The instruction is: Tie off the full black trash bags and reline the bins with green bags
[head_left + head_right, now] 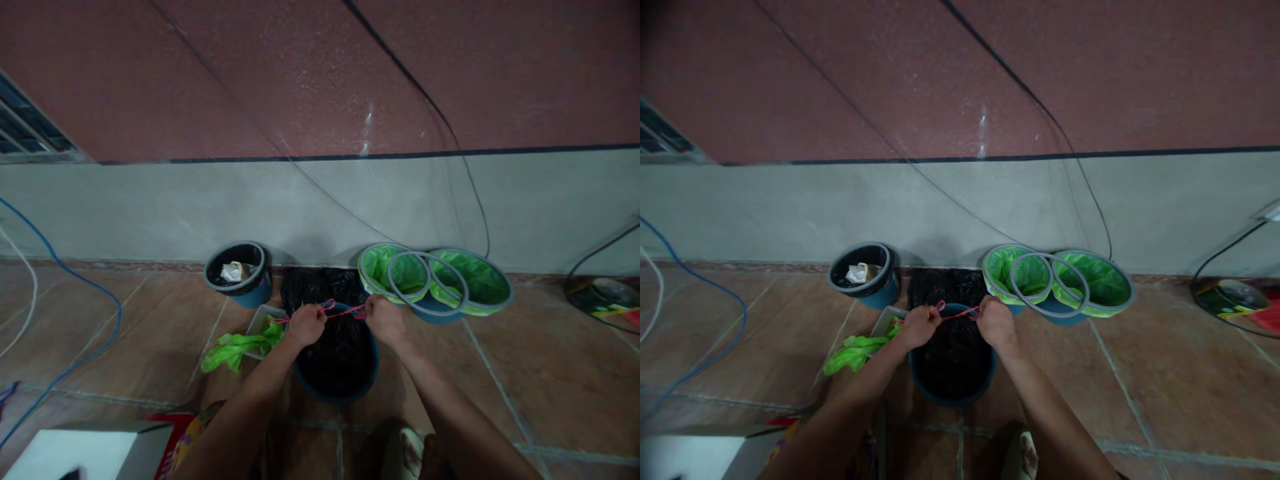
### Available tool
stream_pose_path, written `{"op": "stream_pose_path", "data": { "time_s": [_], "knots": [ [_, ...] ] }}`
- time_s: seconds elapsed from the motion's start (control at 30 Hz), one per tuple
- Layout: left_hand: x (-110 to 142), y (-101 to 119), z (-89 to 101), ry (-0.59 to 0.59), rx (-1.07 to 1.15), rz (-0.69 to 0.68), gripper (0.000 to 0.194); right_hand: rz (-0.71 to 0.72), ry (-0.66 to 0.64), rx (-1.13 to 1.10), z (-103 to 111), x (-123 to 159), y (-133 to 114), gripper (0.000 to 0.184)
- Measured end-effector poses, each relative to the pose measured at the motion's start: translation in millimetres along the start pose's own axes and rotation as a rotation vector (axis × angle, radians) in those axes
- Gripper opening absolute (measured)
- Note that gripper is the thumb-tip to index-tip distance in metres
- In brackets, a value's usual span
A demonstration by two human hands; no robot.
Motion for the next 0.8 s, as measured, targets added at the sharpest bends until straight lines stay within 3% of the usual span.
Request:
{"op": "stream_pose_path", "data": {
  "time_s": [0.1, 0.2, 0.3, 0.4, 0.47, 0.53, 0.6, 0.67, 0.73, 0.8],
  "knots": [
    [-2.8, -6.9, -9.0, -0.079, 0.379, 0.218, 0.025, -0.079, -0.050, -0.205, 0.6, -2.8, -5.4, 0.020],
    [-2.5, -6.2, -14.6, -0.078, 0.721, 0.395, 0.021, -0.125, -0.146, -0.435, -5.1, 0.9, -13.0, 0.020],
    [-0.7, -0.4, -22.6, -0.108, 0.969, 0.480, 0.022, -0.041, -0.192, -0.469, -5.9, 5.3, -22.6, 0.019],
    [0.1, -0.6, -30.7, -0.109, 1.031, 0.507, 0.025, -0.017, -0.228, -0.467, -3.6, 8.4, -26.9, 0.017],
    [-0.7, -0.9, -34.2, -0.101, 0.991, 0.455, 0.017, -0.035, -0.277, -0.488, -3.7, 11.4, -28.9, 0.016],
    [-1.6, 4.0, -35.1, -0.117, 0.908, 0.312, 0.009, -0.040, -0.323, -0.508, -5.2, 15.7, -32.5, 0.017],
    [-0.7, 13.0, -33.2, -0.137, 0.773, 0.113, 0.021, -0.036, -0.368, -0.526, -8.6, 21.2, -37.6, 0.018],
    [2.7, 21.7, -30.2, -0.146, 0.624, -0.054, 0.018, -0.043, -0.414, -0.545, -13.6, 26.5, -42.6, 0.018],
    [6.6, 27.4, -26.5, -0.142, 0.506, -0.148, 0.012, -0.049, -0.431, -0.563, -17.3, 28.6, -46.4, 0.018],
    [9.0, 30.6, -20.8, -0.110, 0.438, -0.192, 0.020, -0.051, -0.386, -0.586, -17.1, 24.7, -46.6, 0.021]
  ]
}}
Point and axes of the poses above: each hand's wrist, its own x-axis away from the middle knuckle, its own z-axis out of the back of the hand, y = z × x, the point moved 7 cm from there along -x, towards the middle knuckle, and after that the axes turned 15 degrees about y, right-handed, at the moved point
